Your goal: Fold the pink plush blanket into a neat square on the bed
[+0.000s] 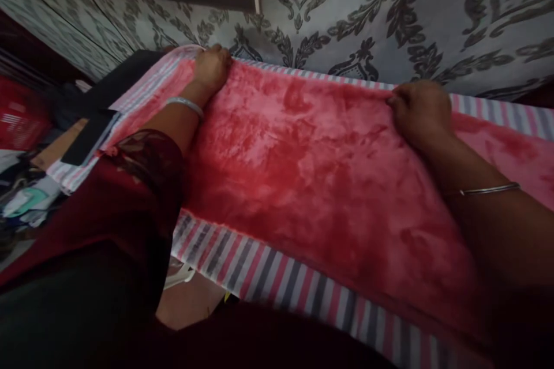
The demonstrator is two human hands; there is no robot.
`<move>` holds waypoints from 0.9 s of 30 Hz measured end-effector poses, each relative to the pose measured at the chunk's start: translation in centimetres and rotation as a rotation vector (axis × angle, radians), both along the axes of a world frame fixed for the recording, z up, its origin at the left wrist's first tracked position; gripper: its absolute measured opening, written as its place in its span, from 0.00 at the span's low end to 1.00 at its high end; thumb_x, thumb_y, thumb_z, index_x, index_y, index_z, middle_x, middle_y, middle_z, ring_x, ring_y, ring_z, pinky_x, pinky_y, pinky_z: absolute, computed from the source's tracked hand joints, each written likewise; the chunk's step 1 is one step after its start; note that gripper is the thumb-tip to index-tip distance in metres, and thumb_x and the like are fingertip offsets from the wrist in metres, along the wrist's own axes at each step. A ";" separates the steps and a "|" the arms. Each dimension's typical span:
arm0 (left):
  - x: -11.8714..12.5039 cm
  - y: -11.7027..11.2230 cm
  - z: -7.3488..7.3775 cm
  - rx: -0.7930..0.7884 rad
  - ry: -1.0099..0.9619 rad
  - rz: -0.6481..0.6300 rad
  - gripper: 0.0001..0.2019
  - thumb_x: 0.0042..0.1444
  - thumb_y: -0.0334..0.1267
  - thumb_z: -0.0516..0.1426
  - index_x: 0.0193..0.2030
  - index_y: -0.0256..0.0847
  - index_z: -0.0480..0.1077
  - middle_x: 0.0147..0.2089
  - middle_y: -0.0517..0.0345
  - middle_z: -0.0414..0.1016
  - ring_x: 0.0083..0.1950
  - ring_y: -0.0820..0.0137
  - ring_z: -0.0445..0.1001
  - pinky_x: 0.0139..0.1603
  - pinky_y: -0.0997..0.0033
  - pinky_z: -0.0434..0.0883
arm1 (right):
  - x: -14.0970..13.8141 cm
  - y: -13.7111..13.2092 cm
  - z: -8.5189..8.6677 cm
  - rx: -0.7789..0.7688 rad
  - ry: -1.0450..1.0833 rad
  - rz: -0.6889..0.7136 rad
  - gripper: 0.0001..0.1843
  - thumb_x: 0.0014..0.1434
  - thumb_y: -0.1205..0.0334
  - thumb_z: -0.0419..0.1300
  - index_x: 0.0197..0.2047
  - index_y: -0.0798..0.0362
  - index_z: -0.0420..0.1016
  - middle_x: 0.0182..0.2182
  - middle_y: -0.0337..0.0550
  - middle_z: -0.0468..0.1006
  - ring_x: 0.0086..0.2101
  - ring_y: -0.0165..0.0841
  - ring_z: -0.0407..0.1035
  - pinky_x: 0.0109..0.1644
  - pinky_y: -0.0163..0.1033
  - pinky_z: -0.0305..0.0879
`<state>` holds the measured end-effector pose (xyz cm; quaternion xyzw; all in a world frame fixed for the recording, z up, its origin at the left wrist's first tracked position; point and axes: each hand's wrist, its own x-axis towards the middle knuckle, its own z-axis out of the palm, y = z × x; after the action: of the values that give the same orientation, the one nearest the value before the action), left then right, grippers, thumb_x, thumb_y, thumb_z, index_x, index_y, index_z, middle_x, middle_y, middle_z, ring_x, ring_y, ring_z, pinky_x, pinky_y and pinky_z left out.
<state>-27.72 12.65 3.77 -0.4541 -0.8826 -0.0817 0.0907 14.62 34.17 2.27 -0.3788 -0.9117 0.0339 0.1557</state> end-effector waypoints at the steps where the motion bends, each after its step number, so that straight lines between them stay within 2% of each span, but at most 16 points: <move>1: -0.1 0.3 -0.3 -0.011 0.000 -0.002 0.27 0.71 0.57 0.42 0.53 0.44 0.76 0.43 0.53 0.77 0.59 0.58 0.64 0.57 0.56 0.56 | 0.0 0.0 -0.2 -0.007 0.002 -0.019 0.18 0.65 0.59 0.52 0.48 0.56 0.80 0.46 0.59 0.77 0.48 0.48 0.67 0.51 0.50 0.61; 5: -0.6 1.2 -1.6 -0.085 -0.033 -0.028 0.26 0.72 0.52 0.43 0.56 0.39 0.75 0.48 0.53 0.79 0.59 0.62 0.63 0.57 0.59 0.58 | 0.0 0.0 -1.4 -0.037 -0.003 -0.063 0.19 0.66 0.59 0.52 0.52 0.57 0.78 0.46 0.59 0.76 0.48 0.48 0.66 0.52 0.52 0.61; 7: -0.7 1.2 -1.8 -0.094 -0.037 -0.056 0.24 0.71 0.51 0.44 0.57 0.42 0.75 0.49 0.54 0.80 0.59 0.61 0.64 0.58 0.58 0.59 | 0.1 0.0 -1.7 -0.032 0.012 -0.056 0.20 0.66 0.59 0.51 0.53 0.57 0.78 0.47 0.60 0.76 0.48 0.49 0.65 0.53 0.52 0.60; 10: -0.3 0.8 -0.9 -0.095 -0.026 -0.092 0.20 0.67 0.46 0.47 0.55 0.47 0.77 0.52 0.53 0.80 0.59 0.56 0.68 0.59 0.54 0.62 | 0.3 0.0 -1.6 -0.043 -0.005 -0.043 0.20 0.66 0.59 0.51 0.52 0.57 0.79 0.47 0.61 0.76 0.48 0.49 0.66 0.52 0.52 0.61; 12: 0.8 0.5 0.0 -0.093 -0.027 -0.131 0.20 0.65 0.42 0.48 0.55 0.46 0.78 0.55 0.50 0.79 0.59 0.55 0.71 0.60 0.54 0.64 | 0.2 -0.1 -1.3 -0.042 -0.007 -0.025 0.21 0.66 0.59 0.51 0.53 0.57 0.80 0.47 0.62 0.77 0.48 0.50 0.67 0.52 0.53 0.62; 15: 3.3 0.6 0.8 -0.077 -0.044 -0.275 0.21 0.65 0.40 0.49 0.59 0.43 0.76 0.58 0.49 0.78 0.60 0.56 0.72 0.61 0.55 0.65 | -0.6 -1.1 -0.8 -0.026 0.023 0.029 0.23 0.68 0.57 0.50 0.55 0.56 0.80 0.48 0.62 0.78 0.50 0.50 0.68 0.52 0.52 0.62; 17: 5.0 1.1 0.4 -0.068 -0.058 -0.363 0.21 0.65 0.42 0.50 0.61 0.42 0.74 0.59 0.49 0.77 0.61 0.55 0.72 0.61 0.56 0.65 | -1.5 -2.2 -0.4 -0.032 0.017 0.063 0.24 0.67 0.56 0.50 0.57 0.55 0.79 0.50 0.61 0.79 0.51 0.49 0.69 0.51 0.50 0.62; 20: 6.3 2.2 -1.0 -0.062 -0.054 -0.374 0.19 0.64 0.43 0.52 0.57 0.40 0.75 0.58 0.44 0.77 0.62 0.51 0.70 0.61 0.52 0.64 | -3.0 -3.6 0.1 -0.035 -0.026 0.055 0.23 0.64 0.55 0.54 0.56 0.56 0.81 0.49 0.62 0.79 0.49 0.49 0.70 0.48 0.49 0.62; 24: 5.8 3.7 -2.4 0.035 -0.022 -0.318 0.16 0.67 0.42 0.50 0.50 0.43 0.77 0.53 0.42 0.77 0.60 0.50 0.70 0.61 0.46 0.62 | -3.9 -3.7 0.3 -0.002 0.009 -0.013 0.19 0.64 0.57 0.54 0.48 0.54 0.83 0.44 0.59 0.81 0.43 0.48 0.70 0.44 0.48 0.61; 27: 5.2 4.6 -2.9 0.113 -0.011 -0.324 0.16 0.69 0.44 0.48 0.50 0.48 0.76 0.52 0.45 0.77 0.60 0.51 0.69 0.60 0.46 0.61 | -4.0 -3.1 -0.2 0.010 0.047 -0.046 0.19 0.66 0.58 0.52 0.49 0.54 0.83 0.44 0.58 0.81 0.42 0.47 0.70 0.44 0.48 0.61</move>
<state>-22.54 17.24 0.86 -0.5841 -0.7923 -0.1474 0.0968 10.60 31.12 2.10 -0.3980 -0.8990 0.0345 0.1796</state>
